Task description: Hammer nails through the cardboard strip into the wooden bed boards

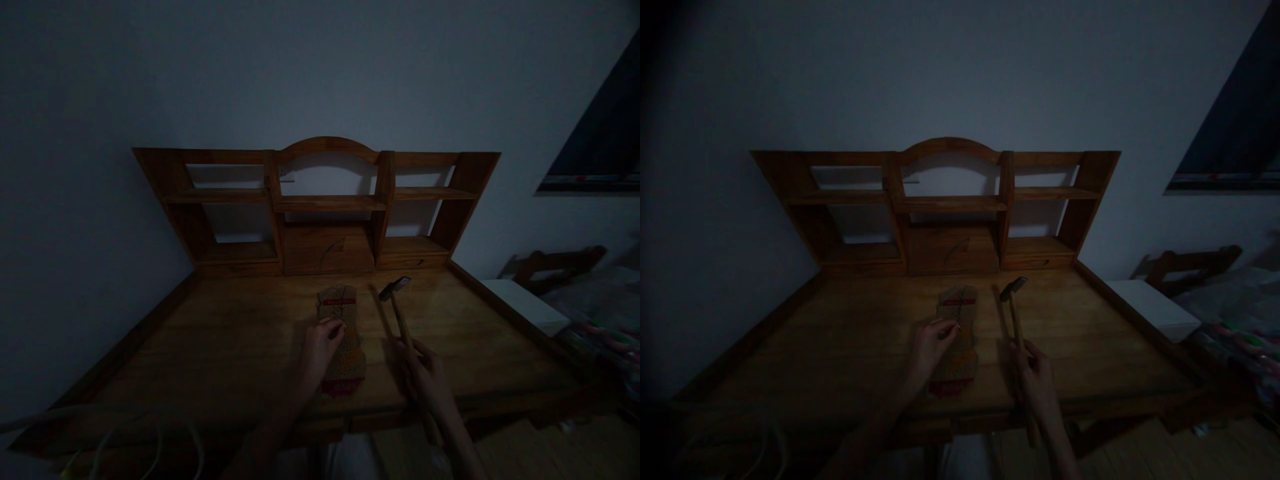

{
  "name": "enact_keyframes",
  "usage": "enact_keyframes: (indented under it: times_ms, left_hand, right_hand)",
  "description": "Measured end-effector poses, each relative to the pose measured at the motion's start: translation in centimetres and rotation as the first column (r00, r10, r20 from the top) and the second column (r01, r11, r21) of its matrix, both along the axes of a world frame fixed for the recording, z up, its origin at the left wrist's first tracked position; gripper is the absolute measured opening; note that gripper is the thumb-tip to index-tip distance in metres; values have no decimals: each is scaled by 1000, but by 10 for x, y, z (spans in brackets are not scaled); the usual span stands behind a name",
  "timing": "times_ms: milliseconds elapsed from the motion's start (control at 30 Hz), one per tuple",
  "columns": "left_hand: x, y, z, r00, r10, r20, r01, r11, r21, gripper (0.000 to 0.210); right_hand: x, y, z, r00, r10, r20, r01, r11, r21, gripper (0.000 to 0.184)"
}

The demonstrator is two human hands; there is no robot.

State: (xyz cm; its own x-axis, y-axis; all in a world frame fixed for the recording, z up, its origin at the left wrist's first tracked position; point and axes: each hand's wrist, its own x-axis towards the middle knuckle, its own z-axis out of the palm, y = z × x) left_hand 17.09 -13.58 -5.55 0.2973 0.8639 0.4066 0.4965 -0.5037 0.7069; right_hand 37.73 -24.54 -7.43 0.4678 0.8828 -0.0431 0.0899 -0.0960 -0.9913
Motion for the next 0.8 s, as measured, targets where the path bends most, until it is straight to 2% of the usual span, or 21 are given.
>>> enact_keyframes:
  times_ms: [167,433,533,700,800]
  left_hand:
    - [3,-2,0,990,-27,-136,38,996,78,23]
    - [8,0,-10,976,16,-216,15,990,141,24]
    - [7,0,-10,976,21,-215,9,991,137,25]
    - [6,1,-8,977,-8,-213,36,991,129,25]
    - [6,1,-8,977,-6,-214,37,990,139,24]
  right_hand:
    - [0,1,1,999,-26,35,26,999,21,53]
    - [-4,0,4,1000,-24,19,24,1000,9,55]
    - [-15,-10,16,999,-31,19,31,1000,-4,55]
    - [-34,-37,46,999,37,18,-36,998,-58,55]
    - [-42,-50,56,989,105,100,-103,994,-26,51]
